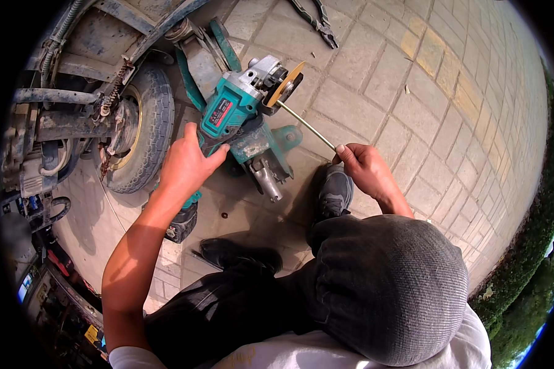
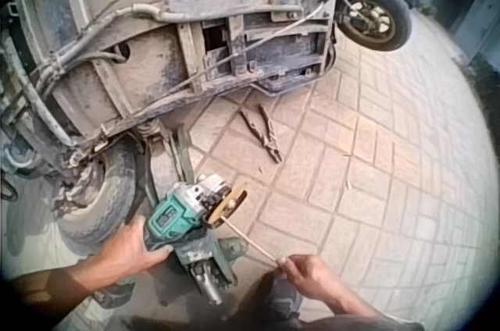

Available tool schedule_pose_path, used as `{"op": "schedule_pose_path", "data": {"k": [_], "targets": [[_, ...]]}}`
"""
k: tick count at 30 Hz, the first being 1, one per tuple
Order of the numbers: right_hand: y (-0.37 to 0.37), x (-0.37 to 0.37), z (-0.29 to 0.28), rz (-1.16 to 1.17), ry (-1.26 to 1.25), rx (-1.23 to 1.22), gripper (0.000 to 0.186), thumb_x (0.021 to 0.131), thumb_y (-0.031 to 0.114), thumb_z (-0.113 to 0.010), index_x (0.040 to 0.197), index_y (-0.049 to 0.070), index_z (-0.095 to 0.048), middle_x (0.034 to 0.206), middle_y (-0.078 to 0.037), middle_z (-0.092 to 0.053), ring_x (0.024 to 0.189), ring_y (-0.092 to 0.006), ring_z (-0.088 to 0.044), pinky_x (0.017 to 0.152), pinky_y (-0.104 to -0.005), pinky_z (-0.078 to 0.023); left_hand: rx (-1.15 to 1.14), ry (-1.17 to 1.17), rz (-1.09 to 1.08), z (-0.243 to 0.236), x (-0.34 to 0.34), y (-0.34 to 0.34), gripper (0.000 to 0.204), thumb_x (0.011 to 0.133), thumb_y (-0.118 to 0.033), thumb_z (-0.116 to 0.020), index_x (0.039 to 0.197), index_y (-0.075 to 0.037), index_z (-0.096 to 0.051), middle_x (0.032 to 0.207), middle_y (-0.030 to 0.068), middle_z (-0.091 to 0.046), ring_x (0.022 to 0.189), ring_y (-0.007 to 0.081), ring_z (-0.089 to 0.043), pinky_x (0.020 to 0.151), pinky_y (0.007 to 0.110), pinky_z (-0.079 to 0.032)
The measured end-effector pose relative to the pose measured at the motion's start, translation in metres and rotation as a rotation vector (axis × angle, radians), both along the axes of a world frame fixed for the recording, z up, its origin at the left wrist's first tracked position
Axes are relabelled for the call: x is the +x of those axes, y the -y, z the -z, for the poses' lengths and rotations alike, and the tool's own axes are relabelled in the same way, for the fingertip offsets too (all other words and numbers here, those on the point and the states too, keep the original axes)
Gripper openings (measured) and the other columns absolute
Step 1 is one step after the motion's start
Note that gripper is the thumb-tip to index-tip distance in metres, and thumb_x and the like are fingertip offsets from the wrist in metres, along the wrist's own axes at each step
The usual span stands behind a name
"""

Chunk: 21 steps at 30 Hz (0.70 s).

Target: The person works on the underside of an overturned three-wheeled vehicle. They use pliers to remove a cable, then use a power angle grinder to cut and smooth a metal rod. Finally, they insert the modified rod into a hole in the vehicle's frame.

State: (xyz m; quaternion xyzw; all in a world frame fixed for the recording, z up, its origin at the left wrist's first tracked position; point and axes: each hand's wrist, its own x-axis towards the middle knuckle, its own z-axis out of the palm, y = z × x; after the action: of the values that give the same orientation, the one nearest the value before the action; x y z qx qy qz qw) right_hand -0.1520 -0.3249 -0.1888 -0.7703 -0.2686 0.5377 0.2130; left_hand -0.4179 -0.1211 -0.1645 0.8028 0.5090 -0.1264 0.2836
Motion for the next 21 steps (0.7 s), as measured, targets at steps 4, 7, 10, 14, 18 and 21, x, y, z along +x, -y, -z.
{"op": "schedule_pose_path", "data": {"k": [4, 7, 10, 14, 18, 21], "targets": [[0.008, -0.004, 0.000, 0.037, 0.015, 0.010, 0.042, 0.099, 0.033, -0.051, 0.085, -0.004, -0.067, 0.069, -0.014, -0.062, 0.067, -0.0181, -0.057, 0.067, -0.0350, -0.048, 0.029, 0.050, 0.026, 0.002, -0.001, 0.000, 0.059, 0.079, -0.039, -0.074, 0.106, 0.006, -0.048, 0.085, 0.0302, -0.065, 0.083, 0.0471, -0.063, 0.071, 0.050, -0.050], [0.007, -0.007, -0.001, 0.082, 0.044, 0.036, 0.044, 0.099, 0.033, -0.050, 0.083, -0.004, -0.067, 0.067, -0.016, -0.060, 0.066, -0.0184, -0.057, 0.067, -0.0352, -0.048, 0.049, 0.066, 0.036, 0.003, -0.002, 0.000, 0.059, 0.078, -0.040, -0.074, 0.102, 0.006, -0.047, 0.082, 0.0302, -0.065, 0.080, 0.0469, -0.064, 0.069, 0.051, -0.050], [0.001, -0.004, -0.001, 0.061, 0.088, -0.018, 0.044, 0.099, 0.033, -0.050, 0.083, -0.005, -0.066, 0.068, -0.018, -0.061, 0.067, -0.0214, -0.059, 0.068, -0.0368, -0.049, 0.046, 0.074, 0.033, 0.005, -0.004, 0.000, 0.058, 0.078, -0.040, -0.074, 0.102, 0.006, -0.047, 0.082, 0.0300, -0.065, 0.081, 0.0469, -0.064, 0.069, 0.051, -0.050], [0.002, -0.002, 0.004, 0.039, 0.133, 0.058, 0.044, 0.099, 0.033, -0.050, 0.084, -0.005, -0.066, 0.071, -0.020, -0.064, 0.069, -0.0268, -0.063, 0.069, -0.0387, -0.049, 0.042, 0.068, 0.035, 0.004, -0.003, 0.000, 0.058, 0.078, -0.040, -0.074, 0.102, 0.006, -0.047, 0.083, 0.0297, -0.065, 0.081, 0.0470, -0.064, 0.069, 0.051, -0.051], [-0.003, -0.002, 0.000, 0.030, 0.150, 0.050, 0.044, 0.099, 0.033, -0.051, 0.085, -0.006, -0.066, 0.073, -0.021, -0.065, 0.069, -0.0288, -0.064, 0.069, -0.0389, -0.050, 0.050, 0.071, 0.040, 0.005, -0.003, 0.000, 0.058, 0.078, -0.040, -0.074, 0.102, 0.006, -0.047, 0.082, 0.0300, -0.065, 0.081, 0.0470, -0.064, 0.069, 0.051, -0.051], [-0.003, -0.002, 0.002, 0.035, 0.139, 0.040, 0.044, 0.099, 0.033, -0.052, 0.086, -0.006, -0.067, 0.073, -0.021, -0.066, 0.070, -0.0291, -0.065, 0.070, -0.0386, -0.050, 0.057, 0.076, 0.043, 0.004, -0.002, 0.000, 0.057, 0.078, -0.039, -0.074, 0.101, 0.006, -0.048, 0.082, 0.0301, -0.065, 0.080, 0.0470, -0.064, 0.068, 0.051, -0.051]]}}
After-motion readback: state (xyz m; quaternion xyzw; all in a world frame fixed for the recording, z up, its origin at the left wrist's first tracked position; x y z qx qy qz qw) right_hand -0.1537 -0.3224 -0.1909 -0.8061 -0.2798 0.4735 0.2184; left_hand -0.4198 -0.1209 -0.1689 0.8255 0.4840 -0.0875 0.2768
